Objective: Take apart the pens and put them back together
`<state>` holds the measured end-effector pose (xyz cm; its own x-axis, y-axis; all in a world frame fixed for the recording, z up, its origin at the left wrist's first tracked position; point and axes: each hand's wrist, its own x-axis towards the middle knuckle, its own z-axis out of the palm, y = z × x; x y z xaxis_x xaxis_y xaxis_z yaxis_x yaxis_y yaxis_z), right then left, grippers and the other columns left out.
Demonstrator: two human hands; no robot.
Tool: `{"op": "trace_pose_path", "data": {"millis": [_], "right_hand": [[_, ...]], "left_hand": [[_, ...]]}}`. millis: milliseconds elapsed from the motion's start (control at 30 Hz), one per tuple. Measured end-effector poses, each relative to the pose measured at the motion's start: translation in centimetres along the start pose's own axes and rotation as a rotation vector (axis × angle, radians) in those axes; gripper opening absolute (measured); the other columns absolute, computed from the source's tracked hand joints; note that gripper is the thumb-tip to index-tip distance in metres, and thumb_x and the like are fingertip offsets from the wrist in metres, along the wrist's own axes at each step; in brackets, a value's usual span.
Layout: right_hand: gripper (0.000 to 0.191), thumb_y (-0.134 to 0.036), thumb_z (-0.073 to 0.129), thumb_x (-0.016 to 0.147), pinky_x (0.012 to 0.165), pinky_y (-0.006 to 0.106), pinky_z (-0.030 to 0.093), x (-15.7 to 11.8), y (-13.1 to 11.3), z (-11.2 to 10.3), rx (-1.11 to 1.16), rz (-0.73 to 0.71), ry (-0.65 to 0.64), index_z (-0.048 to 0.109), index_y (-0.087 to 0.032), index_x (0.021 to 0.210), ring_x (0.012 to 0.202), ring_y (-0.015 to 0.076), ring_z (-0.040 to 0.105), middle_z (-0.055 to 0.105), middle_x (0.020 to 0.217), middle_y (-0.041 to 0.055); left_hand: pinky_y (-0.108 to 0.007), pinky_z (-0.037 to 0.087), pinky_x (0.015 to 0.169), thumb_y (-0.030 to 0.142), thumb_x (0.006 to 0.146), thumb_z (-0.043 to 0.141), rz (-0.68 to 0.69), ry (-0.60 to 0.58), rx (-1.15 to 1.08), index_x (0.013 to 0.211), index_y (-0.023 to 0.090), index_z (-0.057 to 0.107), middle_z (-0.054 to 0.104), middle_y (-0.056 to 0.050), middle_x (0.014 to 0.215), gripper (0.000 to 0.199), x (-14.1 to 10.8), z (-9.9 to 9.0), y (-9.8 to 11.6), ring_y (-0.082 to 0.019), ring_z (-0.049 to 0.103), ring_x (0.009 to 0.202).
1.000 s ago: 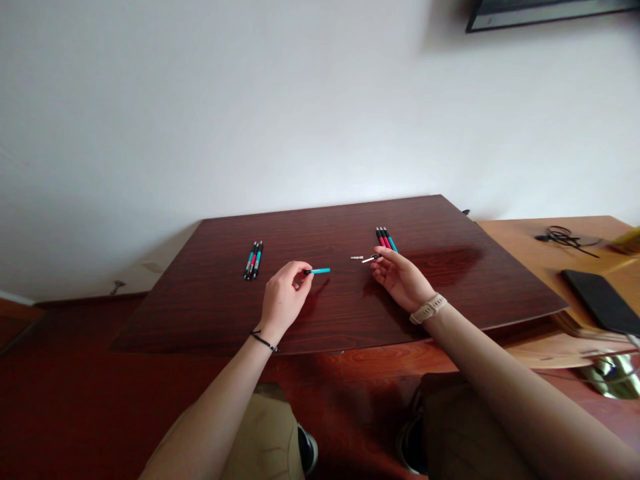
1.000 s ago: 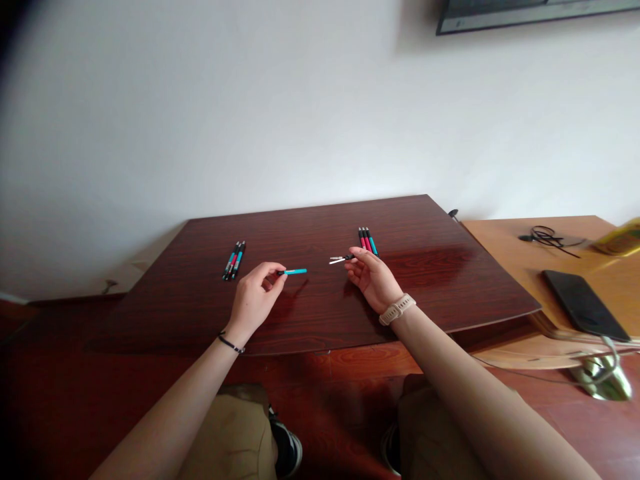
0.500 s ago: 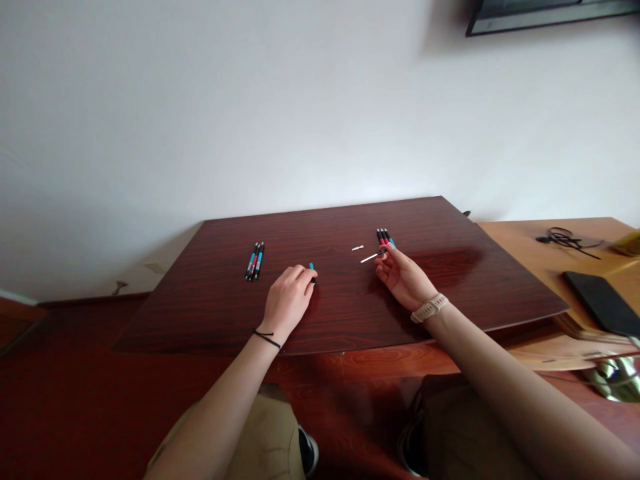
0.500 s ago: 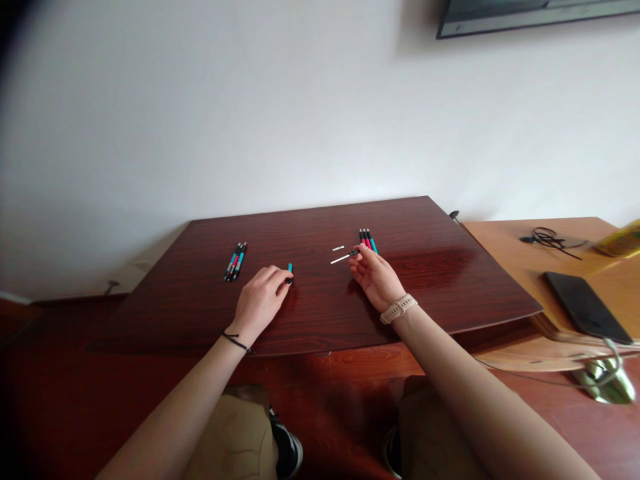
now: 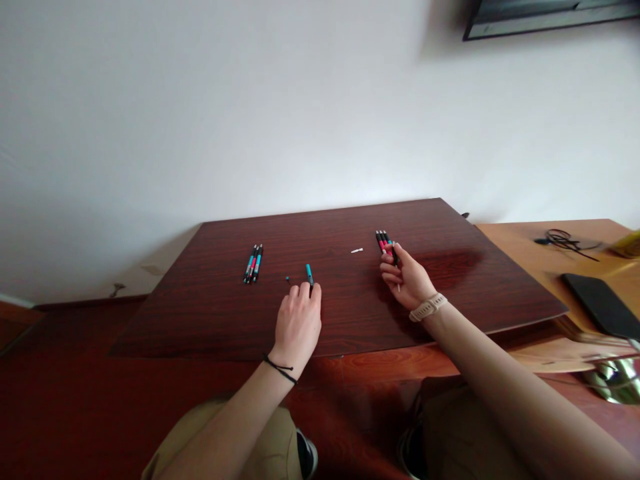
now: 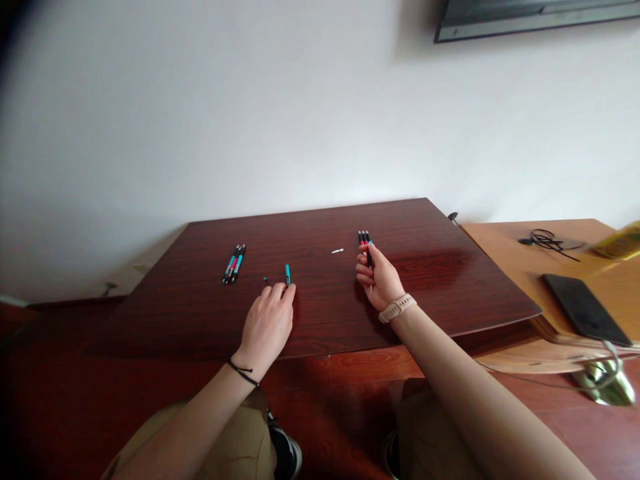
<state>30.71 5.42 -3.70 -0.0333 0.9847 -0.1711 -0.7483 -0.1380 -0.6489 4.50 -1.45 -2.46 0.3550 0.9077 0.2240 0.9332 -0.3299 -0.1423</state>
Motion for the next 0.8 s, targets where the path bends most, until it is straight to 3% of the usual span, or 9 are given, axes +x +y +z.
{"op": "trace_pose_path", "data": {"millis": [100,200,300,433,567,667,800], "right_hand": [[0.023,-0.035,0.078,0.093,0.033,0.014,0.017,0.2,-0.1,0.2,-0.081,0.029,-0.026,0.059,-0.022,0.093,0.043,0.0041,0.022,0.042,0.065,-0.0095],[0.027,-0.042,0.074,0.092,0.037,0.017,0.014,0.6,0.0,0.8,-0.28,-0.043,-0.027,0.055,-0.023,0.088,0.046,0.0064,0.02,0.036,0.062,-0.0097],[0.028,-0.047,0.07,0.094,0.045,0.021,0.025,1.4,-0.1,1.3,-0.692,-0.26,-0.001,0.054,-0.025,0.087,0.051,0.0102,0.033,0.044,0.064,-0.0066],[0.015,-0.037,0.065,0.096,0.068,0.031,0.043,3.0,-0.3,1.2,-1.475,-0.474,0.015,0.068,-0.023,0.1,0.071,0.0205,0.058,0.069,0.081,0.0042],[0.031,-0.034,0.059,0.101,0.076,0.035,0.046,4.4,-0.2,0.9,-1.905,-0.428,-0.007,0.073,-0.025,0.126,0.087,0.0298,0.071,0.08,0.101,0.0111],[0.037,-0.038,0.057,0.103,0.081,0.036,0.048,5.3,-0.1,1.0,-2.015,-0.375,-0.038,0.073,-0.026,0.134,0.097,0.0318,0.074,0.081,0.116,0.0133],[0.033,-0.037,0.056,0.105,0.081,0.035,0.048,6.2,0.0,1.1,-2.077,-0.332,-0.017,0.076,-0.025,0.128,0.098,0.0307,0.075,0.082,0.114,0.0135]], "left_hand": [[-0.043,0.054,0.085,0.008,0.103,0.049,-0.002,0.005,0.001,0.135,0.014,0.066,0.066,-0.015,0.114,0.037,-0.1,0.2,0.0,-0.031,0.06,0.105],[-0.041,0.054,0.084,0.009,0.103,0.05,-0.02,0.039,-0.002,0.13,0.016,0.068,0.066,-0.015,0.111,0.034,0.1,0.5,-0.5,-0.03,0.061,0.102],[-0.041,0.054,0.08,0.012,0.104,0.051,-0.046,0.074,-0.037,0.126,0.016,0.07,0.066,-0.015,0.106,0.03,0.2,0.7,-0.9,-0.031,0.062,0.1],[-0.038,0.054,0.077,0.013,0.103,0.052,-0.05,0.126,-0.038,0.126,0.018,0.07,0.065,-0.014,0.104,0.029,0.1,0.8,-1.0,-0.029,0.062,0.097],[-0.038,0.055,0.079,0.013,0.102,0.054,-0.071,0.109,-0.064,0.123,0.018,0.07,0.065,-0.015,0.108,0.027,-0.2,0.7,-1.0,-0.03,0.062,0.1],[-0.039,0.056,0.079,0.013,0.103,0.055,-0.084,0.085,-0.094,0.121,0.017,0.069,0.066,-0.016,0.11,0.023,-0.3,0.8,-1.2,-0.031,0.062,0.102],[-0.039,0.056,0.077,0.012,0.102,0.057,-0.081,0.067,-0.081,0.119,0.016,0.069,0.068,-0.015,0.108,0.021,-0.1,0.9,-1.6,-0.032,0.064,0.101]]}}
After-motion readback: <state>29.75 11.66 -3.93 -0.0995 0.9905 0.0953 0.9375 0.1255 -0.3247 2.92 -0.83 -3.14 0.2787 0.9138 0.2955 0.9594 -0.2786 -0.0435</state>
